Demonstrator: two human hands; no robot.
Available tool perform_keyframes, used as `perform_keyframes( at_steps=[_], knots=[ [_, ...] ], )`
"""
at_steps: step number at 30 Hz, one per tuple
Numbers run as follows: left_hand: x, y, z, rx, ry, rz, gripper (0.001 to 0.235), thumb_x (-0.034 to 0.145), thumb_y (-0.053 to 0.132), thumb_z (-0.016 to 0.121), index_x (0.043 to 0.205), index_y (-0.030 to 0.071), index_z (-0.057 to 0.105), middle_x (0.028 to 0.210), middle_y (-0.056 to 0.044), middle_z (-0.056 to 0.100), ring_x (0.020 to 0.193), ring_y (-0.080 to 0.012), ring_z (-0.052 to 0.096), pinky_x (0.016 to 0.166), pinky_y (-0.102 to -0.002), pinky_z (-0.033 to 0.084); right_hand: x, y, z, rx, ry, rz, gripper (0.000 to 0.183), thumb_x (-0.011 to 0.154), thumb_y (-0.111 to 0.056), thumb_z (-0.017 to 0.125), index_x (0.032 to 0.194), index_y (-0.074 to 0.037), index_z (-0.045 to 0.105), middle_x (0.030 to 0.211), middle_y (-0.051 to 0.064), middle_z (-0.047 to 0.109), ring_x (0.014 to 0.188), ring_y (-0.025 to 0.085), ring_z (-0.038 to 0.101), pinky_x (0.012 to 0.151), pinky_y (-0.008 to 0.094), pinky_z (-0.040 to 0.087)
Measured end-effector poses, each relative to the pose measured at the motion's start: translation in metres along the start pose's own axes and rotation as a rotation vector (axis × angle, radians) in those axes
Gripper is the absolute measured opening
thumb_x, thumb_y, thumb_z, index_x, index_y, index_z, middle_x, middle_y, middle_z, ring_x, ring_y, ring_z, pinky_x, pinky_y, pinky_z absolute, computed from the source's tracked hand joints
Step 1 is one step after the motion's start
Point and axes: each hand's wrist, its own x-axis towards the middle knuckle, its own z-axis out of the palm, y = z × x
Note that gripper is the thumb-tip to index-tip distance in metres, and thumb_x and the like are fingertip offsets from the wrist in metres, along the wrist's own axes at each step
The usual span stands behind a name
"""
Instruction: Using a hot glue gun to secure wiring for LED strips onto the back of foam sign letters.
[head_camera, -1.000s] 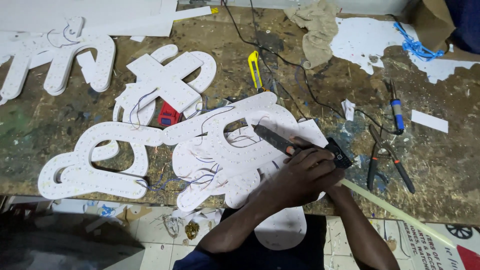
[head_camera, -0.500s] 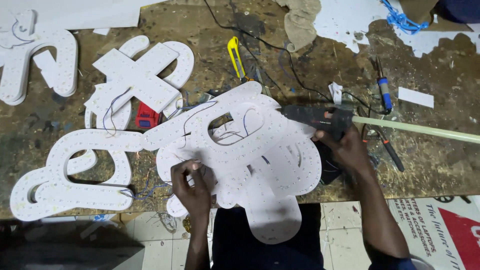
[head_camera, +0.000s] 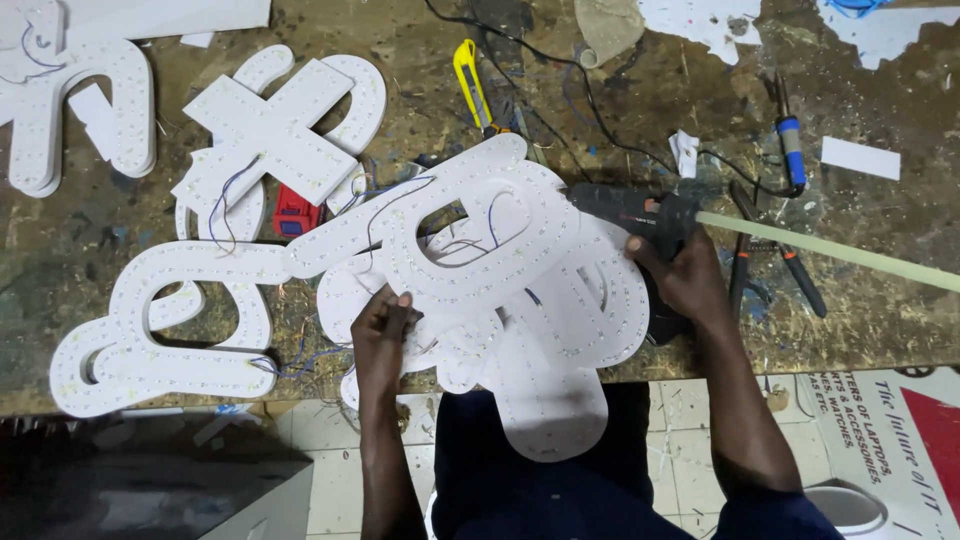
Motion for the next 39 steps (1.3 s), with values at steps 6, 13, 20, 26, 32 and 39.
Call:
perform_keyframes(
  at_steps=[6, 13, 20, 26, 32, 39],
  knots=[
    [-0.016, 0.053, 0.025, -0.156, 0.074, 0.01, 0.039, 0.114, 0.011, 0.063, 0.151, -0.001, 0.069, 0.098, -0.002, 0.07, 0.082, -0.007, 0.066, 0.081, -0.025, 0.066, -0.006, 0.01, -0.01, -0.063, 0.017, -0.048, 0.042, 0.114, -0.035, 0.085, 0.124, 0.003, 0.069, 0.07, 0.017, 0.063, 0.056, 0.026, 0.059, 0.057, 0.044, 0.042],
    [0.042, -0.007, 0.014, -0.326, 0.062, 0.086, 0.042, 0.118, 0.016, 0.055, 0.157, 0.003, 0.065, 0.066, -0.005, 0.064, 0.05, -0.0088, 0.063, 0.053, -0.028, 0.07, -0.01, 0.021, -0.052, -0.127, -0.042, -0.122, 0.058, 0.097, -0.024, 0.096, 0.145, 0.002, 0.077, 0.127, 0.031, 0.079, 0.123, 0.049, 0.074, 0.107, 0.062, 0.056],
    [0.05, 0.001, 0.021, -0.315, 0.094, 0.194, 0.043, 0.119, 0.014, 0.057, 0.159, 0.001, 0.063, 0.068, -0.005, 0.066, 0.055, -0.0038, 0.062, 0.05, -0.014, 0.054, 0.027, -0.01, -0.105, -0.489, 0.062, -0.59, 0.051, 0.106, -0.021, 0.1, 0.141, 0.009, 0.079, 0.123, 0.031, 0.081, 0.117, 0.052, 0.079, 0.109, 0.056, 0.061],
    [0.047, 0.043, 0.045, -0.527, 0.153, 0.047, 0.06, 0.113, 0.025, 0.062, 0.169, 0.005, 0.055, 0.114, -0.005, 0.053, 0.102, -0.0211, 0.039, 0.084, -0.039, 0.041, -0.004, -0.034, -0.08, -0.3, -0.164, -0.061, 0.045, 0.105, -0.032, 0.076, 0.146, -0.016, 0.066, 0.103, 0.014, 0.081, 0.073, 0.023, 0.076, 0.063, 0.035, 0.063],
    [0.062, 0.029, 0.05, -0.527, 0.089, 0.261, 0.046, 0.124, 0.022, 0.046, 0.164, 0.004, 0.059, 0.13, -0.023, 0.082, 0.115, -0.028, 0.084, 0.105, -0.048, 0.071, -0.025, 0.001, -0.03, -0.148, -0.07, -0.439, 0.051, 0.097, -0.017, 0.091, 0.141, 0.002, 0.072, 0.136, 0.026, 0.077, 0.131, 0.051, 0.071, 0.118, 0.064, 0.055],
    [0.06, 0.029, 0.061, -0.546, 0.184, 0.29, 0.044, 0.125, 0.021, 0.045, 0.163, 0.005, 0.061, 0.134, -0.022, 0.081, 0.122, -0.0282, 0.082, 0.112, -0.049, 0.067, -0.052, 0.007, -0.034, -0.205, -0.075, -0.375, 0.043, 0.101, -0.026, 0.09, 0.136, -0.002, 0.081, 0.122, 0.029, 0.08, 0.12, 0.057, 0.073, 0.109, 0.072, 0.06]
  ],
)
